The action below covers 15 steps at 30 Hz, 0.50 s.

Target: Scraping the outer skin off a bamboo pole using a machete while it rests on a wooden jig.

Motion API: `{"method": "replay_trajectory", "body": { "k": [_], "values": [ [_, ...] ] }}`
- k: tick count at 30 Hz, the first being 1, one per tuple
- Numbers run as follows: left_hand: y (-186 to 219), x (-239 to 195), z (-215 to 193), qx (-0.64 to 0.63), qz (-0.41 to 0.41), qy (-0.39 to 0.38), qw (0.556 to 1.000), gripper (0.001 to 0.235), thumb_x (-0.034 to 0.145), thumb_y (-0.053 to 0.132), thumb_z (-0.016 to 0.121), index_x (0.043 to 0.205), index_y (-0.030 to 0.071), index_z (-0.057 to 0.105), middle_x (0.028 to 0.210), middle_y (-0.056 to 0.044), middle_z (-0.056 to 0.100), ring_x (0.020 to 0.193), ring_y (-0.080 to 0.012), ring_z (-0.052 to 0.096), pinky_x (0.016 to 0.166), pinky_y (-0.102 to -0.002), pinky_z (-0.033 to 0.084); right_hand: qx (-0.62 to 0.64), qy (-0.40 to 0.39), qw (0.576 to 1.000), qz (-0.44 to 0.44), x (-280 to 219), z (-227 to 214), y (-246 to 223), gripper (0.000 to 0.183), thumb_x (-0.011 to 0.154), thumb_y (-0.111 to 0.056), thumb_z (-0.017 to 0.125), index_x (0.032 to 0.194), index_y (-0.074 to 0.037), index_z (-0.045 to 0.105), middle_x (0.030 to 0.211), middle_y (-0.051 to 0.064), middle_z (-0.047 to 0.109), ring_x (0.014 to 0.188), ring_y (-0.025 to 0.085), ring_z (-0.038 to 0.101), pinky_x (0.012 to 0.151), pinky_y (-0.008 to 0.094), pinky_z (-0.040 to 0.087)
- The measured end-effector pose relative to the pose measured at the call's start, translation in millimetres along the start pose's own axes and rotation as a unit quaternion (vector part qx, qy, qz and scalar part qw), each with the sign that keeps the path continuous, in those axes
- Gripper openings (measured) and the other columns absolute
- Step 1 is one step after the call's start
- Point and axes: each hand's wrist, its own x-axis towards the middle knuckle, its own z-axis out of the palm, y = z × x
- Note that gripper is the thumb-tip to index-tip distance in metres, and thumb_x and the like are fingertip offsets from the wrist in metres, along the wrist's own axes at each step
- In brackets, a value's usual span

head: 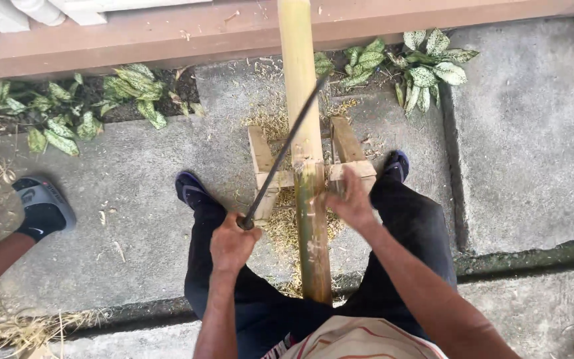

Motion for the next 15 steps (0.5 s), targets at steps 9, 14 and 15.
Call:
{"method": "replay_trajectory", "body": {
  "k": [9, 14, 15],
  "values": [
    [-41.7, -80.3, 49.0, -0.548, -0.03, -0.027, 0.835, 0.037, 0.077, 0.011, 0.084, 0.102, -0.002, 0.061, 0.068, -0.011, 0.061, 0.05, -0.0192, 0.058, 0.046, -0.034, 0.047, 0.252, -0.226, 0.913, 0.227, -74.0, 79.5, 66.1, 0.112, 0.066, -0.037, 0.09, 0.151, -0.005, 0.024, 0.13, 0.023, 0.061, 0.128, 0.034, 0.061, 0.117, 0.049, 0.044],
    [-80.5, -98.6, 58.3, -0.7, -0.075, -0.055, 0.708, 0.035, 0.073, 0.005, 0.082, 0.098, 0.004, 0.057, 0.065, -0.009, 0.059, 0.049, -0.0226, 0.059, 0.044, -0.039, 0.05, 0.225, -0.253, 0.911, 0.236, -73.9, 78.2, 72.2, 0.124, 0.064, -0.039, 0.091, 0.152, 0.0, 0.013, 0.135, 0.022, 0.061, 0.13, 0.031, 0.059, 0.118, 0.046, 0.043],
    [-85.4, -98.9, 59.2, -0.702, -0.073, -0.053, 0.706, 0.035, 0.073, 0.005, 0.082, 0.098, 0.004, 0.057, 0.065, -0.009, 0.059, 0.049, -0.0226, 0.059, 0.044, -0.039, 0.05, 0.224, -0.253, 0.912, 0.232, -73.6, 78.1, 73.7, 0.124, 0.064, -0.039, 0.091, 0.152, 0.0, 0.013, 0.135, 0.022, 0.061, 0.13, 0.031, 0.059, 0.118, 0.046, 0.043]
  ]
}}
